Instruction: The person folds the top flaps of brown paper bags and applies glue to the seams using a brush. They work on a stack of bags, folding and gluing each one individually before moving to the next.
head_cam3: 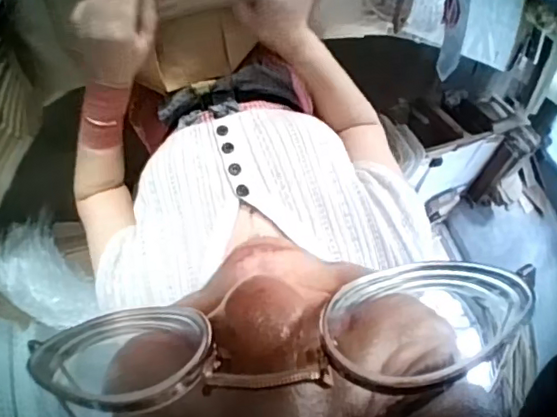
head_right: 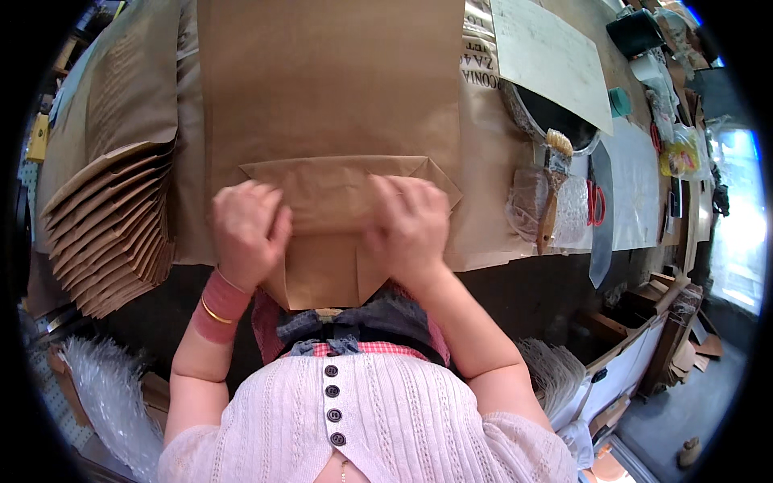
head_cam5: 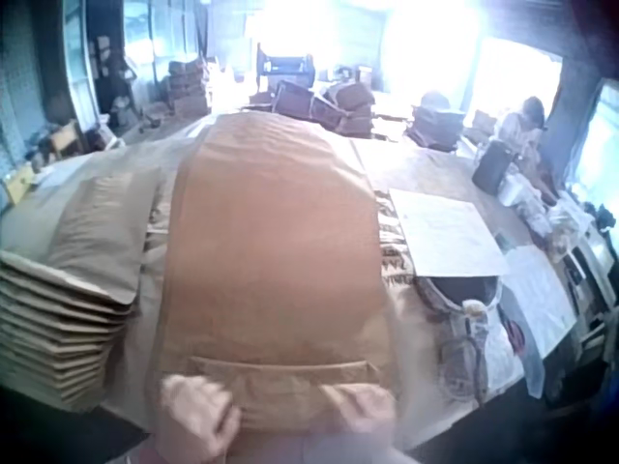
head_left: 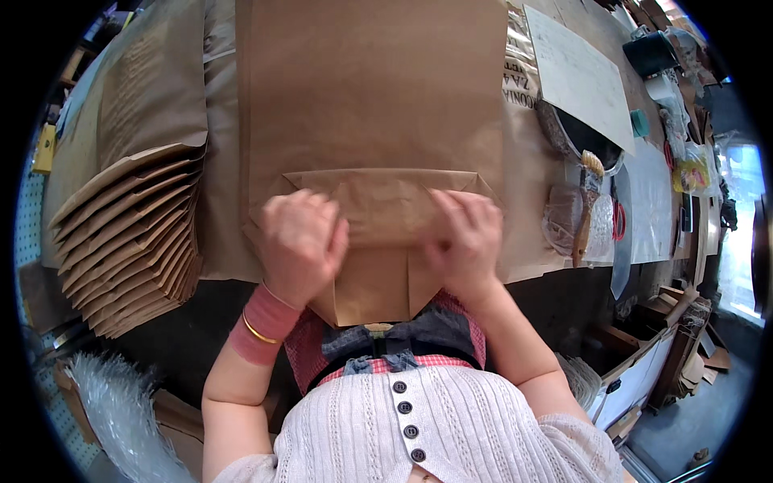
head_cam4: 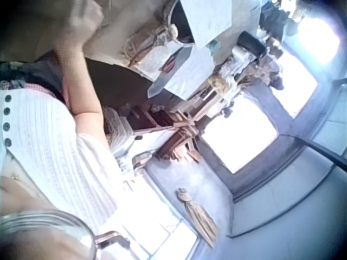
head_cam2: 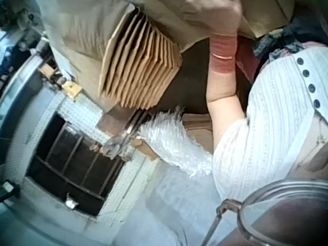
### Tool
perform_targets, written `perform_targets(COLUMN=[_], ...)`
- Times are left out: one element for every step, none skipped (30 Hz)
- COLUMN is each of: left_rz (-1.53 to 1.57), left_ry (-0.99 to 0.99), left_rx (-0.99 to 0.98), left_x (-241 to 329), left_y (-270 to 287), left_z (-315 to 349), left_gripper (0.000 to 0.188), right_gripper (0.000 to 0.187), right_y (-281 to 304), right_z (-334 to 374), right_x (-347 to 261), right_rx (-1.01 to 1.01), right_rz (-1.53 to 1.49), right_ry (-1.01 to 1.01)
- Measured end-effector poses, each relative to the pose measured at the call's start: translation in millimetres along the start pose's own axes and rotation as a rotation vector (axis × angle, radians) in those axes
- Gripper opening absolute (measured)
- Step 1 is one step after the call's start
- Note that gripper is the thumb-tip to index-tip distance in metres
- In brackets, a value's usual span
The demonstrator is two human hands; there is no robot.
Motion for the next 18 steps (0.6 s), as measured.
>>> perform_targets(left_rz=[0.093,0.097,0.078,0.058,0.057,0.056,0.055,0.054,0.043,0.033,-0.002,-0.059,-0.116,-0.174,-0.322,-0.472,-0.618,-0.62], left_ry=[-0.026,-0.004,0.03,0.064,0.112,0.16,0.207,0.202,0.195,0.187,0.207,0.267,0.328,0.392,0.338,0.288,0.237,0.032], left_rx=[-0.116,-0.266,-0.321,-0.375,-0.383,-0.391,-0.399,-0.401,-0.395,-0.389,-0.372,-0.399,-0.426,-0.447,-0.468,-0.487,-0.501,-0.332], left_x=[9,12,10,5,-1,-6,-11,-11,-14,-16,-13,-13,-12,-10,-2,6,13,32], left_y=[-12,-31,-47,-58,-57,-55,-54,-54,-54,-54,-55,-56,-56,-55,-50,-44,-40,-39], left_z=[-1,5,8,10,10,9,10,13,14,15,12,11,11,11,9,9,8,3], left_gripper=[0.053,0.072,0.078,0.083,0.085,0.087,0.089,0.09,0.092,0.093,0.095,0.092,0.089,0.087,0.081,0.077,0.072,0.057], right_gripper=[0.059,0.076,0.076,0.076,0.078,0.08,0.083,0.085,0.088,0.09,0.093,0.091,0.089,0.087,0.081,0.075,0.064,0.057], right_y=[-5,-25,-44,-60,-62,-61,-61,-57,-51,-48,-47,-44,-38,-31,-16,-2,21,39], right_z=[-2,-1,0,4,2,0,0,6,9,10,10,8,6,5,3,4,4,-6], right_x=[-26,-44,-57,-67,-63,-58,-52,-43,-32,-25,-26,-26,-24,-21,-10,5,11,7], right_rx=[-0.062,-0.22,-0.208,-0.195,-0.239,-0.283,-0.327,-0.328,-0.318,-0.308,-0.308,-0.301,-0.293,-0.284,-0.253,-0.224,-0.059,0.013], right_rz=[-0.026,-0.076,0.017,0.11,0.084,0.057,0.032,0.062,0.092,0.122,0.105,0.052,-0.001,-0.052,-0.1,-0.149,-0.039,-0.03], right_ry=[0.111,0.205,0.281,0.356,0.293,0.229,0.166,0.135,0.111,0.086,0.077,0.079,0.081,0.088,0.012,-0.061,-0.01,0.015])
Point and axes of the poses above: each hand's wrist, its own z-axis away from the middle knuckle, its own y-axis out of the back of the hand, x = y × z, the point moved 8 cm from there along -z, towards the middle knuckle, and after that the axes turned 9 degrees about z, right-handed, at the moved point
